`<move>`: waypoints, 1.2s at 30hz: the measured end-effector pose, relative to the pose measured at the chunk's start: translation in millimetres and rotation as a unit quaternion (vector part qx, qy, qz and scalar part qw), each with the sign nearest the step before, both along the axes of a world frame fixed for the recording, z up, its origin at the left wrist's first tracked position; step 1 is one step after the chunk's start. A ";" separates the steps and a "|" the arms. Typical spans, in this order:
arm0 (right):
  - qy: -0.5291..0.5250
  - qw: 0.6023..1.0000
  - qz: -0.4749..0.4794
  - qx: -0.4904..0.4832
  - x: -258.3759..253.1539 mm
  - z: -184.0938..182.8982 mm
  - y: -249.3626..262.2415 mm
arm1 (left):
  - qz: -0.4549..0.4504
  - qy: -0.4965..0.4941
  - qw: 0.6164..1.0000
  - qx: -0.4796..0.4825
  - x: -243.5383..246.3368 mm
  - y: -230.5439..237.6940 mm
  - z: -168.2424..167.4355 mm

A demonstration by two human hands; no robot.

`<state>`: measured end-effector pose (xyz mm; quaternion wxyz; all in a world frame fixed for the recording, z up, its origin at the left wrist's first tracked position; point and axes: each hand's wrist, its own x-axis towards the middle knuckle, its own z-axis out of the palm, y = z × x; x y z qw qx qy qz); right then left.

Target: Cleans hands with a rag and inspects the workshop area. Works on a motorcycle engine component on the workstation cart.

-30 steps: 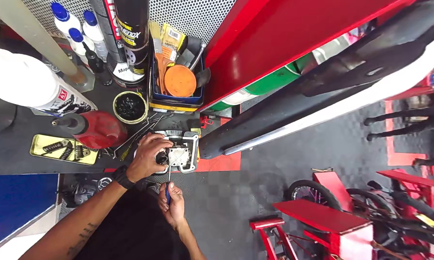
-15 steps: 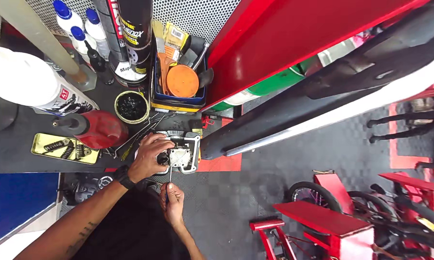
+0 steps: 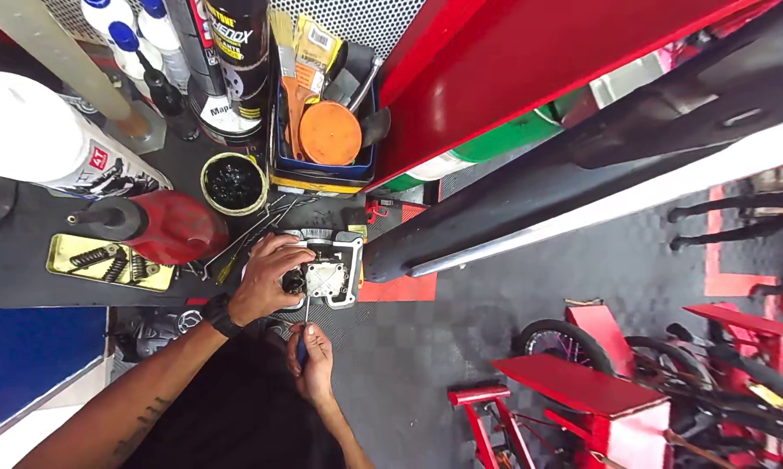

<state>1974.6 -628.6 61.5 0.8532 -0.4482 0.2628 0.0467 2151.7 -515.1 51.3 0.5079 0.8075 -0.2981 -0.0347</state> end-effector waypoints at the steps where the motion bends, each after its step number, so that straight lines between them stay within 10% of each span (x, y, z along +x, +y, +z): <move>1: 0.002 1.000 -0.002 -0.017 0.1 -0.4 0.1 | 0.000 -0.001 1.000 0.000 0.1 0.1 -0.1; 27: 0.028 0.989 0.062 -0.132 -14.3 -2.5 -13.3 | 0.001 0.002 1.000 -0.006 -0.2 1.7 0.1; 32: -0.019 0.959 0.134 -0.251 -20.4 42.1 -66.7 | 0.029 0.022 0.999 -0.031 -3.3 1.1 -2.0; 36: -0.128 0.875 0.168 -0.436 67.5 111.3 -109.8 | 0.037 0.042 0.998 -0.030 -3.6 -0.9 0.4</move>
